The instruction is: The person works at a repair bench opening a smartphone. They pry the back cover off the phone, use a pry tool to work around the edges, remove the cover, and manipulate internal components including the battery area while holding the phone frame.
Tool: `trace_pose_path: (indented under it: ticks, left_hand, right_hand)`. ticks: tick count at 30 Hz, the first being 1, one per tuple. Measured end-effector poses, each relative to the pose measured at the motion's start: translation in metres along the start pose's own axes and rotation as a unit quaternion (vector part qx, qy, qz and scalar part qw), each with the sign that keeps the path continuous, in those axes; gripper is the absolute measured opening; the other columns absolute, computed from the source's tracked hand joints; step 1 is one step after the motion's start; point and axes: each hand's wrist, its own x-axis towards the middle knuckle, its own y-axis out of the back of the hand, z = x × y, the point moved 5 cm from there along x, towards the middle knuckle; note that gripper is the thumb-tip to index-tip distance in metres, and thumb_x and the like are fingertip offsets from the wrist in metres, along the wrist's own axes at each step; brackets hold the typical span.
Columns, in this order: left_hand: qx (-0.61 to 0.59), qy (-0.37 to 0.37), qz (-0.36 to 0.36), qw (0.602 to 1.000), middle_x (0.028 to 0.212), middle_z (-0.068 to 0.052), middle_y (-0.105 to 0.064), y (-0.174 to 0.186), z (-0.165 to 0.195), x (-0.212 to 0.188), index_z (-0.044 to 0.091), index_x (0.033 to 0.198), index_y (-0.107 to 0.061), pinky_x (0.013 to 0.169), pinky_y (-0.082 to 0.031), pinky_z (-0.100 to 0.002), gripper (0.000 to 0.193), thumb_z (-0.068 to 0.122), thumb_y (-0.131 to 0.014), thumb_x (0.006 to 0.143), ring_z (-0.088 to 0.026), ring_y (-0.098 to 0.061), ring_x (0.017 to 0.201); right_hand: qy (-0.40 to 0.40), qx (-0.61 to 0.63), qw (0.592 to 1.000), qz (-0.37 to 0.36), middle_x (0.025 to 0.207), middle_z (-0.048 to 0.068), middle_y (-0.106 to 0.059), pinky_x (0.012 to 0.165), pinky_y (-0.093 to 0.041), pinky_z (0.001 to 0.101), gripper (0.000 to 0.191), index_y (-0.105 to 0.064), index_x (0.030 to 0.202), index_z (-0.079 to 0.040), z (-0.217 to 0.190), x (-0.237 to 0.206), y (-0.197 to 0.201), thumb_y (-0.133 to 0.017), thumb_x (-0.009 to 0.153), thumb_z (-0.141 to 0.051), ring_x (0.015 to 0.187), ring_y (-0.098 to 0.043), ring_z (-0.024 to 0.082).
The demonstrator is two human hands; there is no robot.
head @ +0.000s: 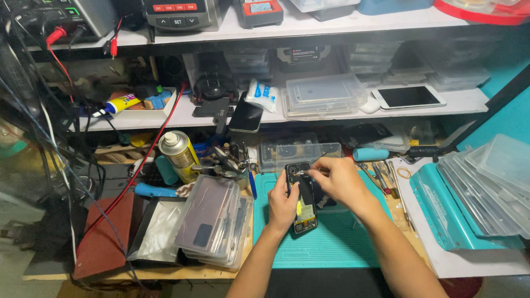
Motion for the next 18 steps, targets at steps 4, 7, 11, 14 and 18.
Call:
trace_pose_path:
  ticks: [4, 7, 11, 14, 18]
  left_hand:
    - [0.016, -0.007, 0.001, 1.0, 0.089, -0.005, -0.075, 0.001, 0.006, 0.001, -0.004, 0.144, -0.051, 0.062, -0.052, -0.022, 0.048, 0.003, -0.062, 0.097, -0.003, -0.064, 0.075]
    - [-0.007, -0.008, -0.003, 1.0, 0.093, -0.006, -0.076, -0.001, 0.007, 0.001, -0.004, 0.144, -0.052, 0.066, -0.054, -0.022, 0.047, 0.002, -0.061, 0.098, -0.003, -0.065, 0.079]
    - [-0.05, 0.009, -0.015, 0.999, 0.102, -0.008, -0.076, -0.002, 0.002, 0.003, -0.005, 0.146, -0.049, 0.073, -0.055, -0.022, 0.049, 0.001, -0.059, 0.099, -0.006, -0.066, 0.087]
    - [-0.094, 0.023, -0.021, 0.995, 0.11, -0.01, -0.074, -0.002, -0.006, 0.004, -0.007, 0.147, -0.047, 0.08, -0.056, -0.024, 0.048, -0.001, -0.057, 0.1, -0.008, -0.067, 0.095]
    - [-0.197, 0.029, -0.018, 0.98, 0.124, -0.013, -0.07, -0.003, -0.014, 0.008, -0.009, 0.145, -0.046, 0.093, -0.053, -0.025, 0.044, -0.005, -0.052, 0.101, -0.012, -0.066, 0.109]
  right_hand:
    - [-0.005, 0.051, 0.999, 0.005, 0.067, 0.012, -0.071, 0.054, -0.053, 0.0349, 0.016, -0.077, 0.096, -0.006, 0.006, -0.001, -0.003, -0.074, 0.086, -0.018, 0.056, -0.07, 0.022]
    - [0.005, 0.057, 0.998, 0.029, 0.064, 0.009, -0.071, 0.054, -0.053, 0.0322, 0.014, -0.075, 0.092, -0.005, 0.009, -0.004, -0.002, -0.075, 0.087, -0.018, 0.054, -0.068, 0.017]
    - [-0.036, 0.047, 0.998, 0.034, 0.06, 0.012, -0.066, 0.054, -0.049, 0.0318, 0.019, -0.073, 0.092, -0.001, 0.02, -0.01, 0.003, -0.08, 0.086, -0.018, 0.056, -0.059, 0.015]
    - [0.041, 0.128, 0.988, 0.072, 0.071, 0.004, -0.073, 0.057, -0.051, 0.0264, 0.015, -0.074, 0.093, -0.001, 0.023, -0.014, 0.014, -0.078, 0.085, -0.014, 0.064, -0.063, 0.008]
    - [-0.054, 0.256, 0.964, 0.053, 0.077, 0.002, -0.072, 0.056, -0.048, 0.0243, 0.018, -0.076, 0.099, -0.003, 0.056, -0.017, 0.023, -0.078, 0.083, -0.01, 0.064, -0.062, 0.008]
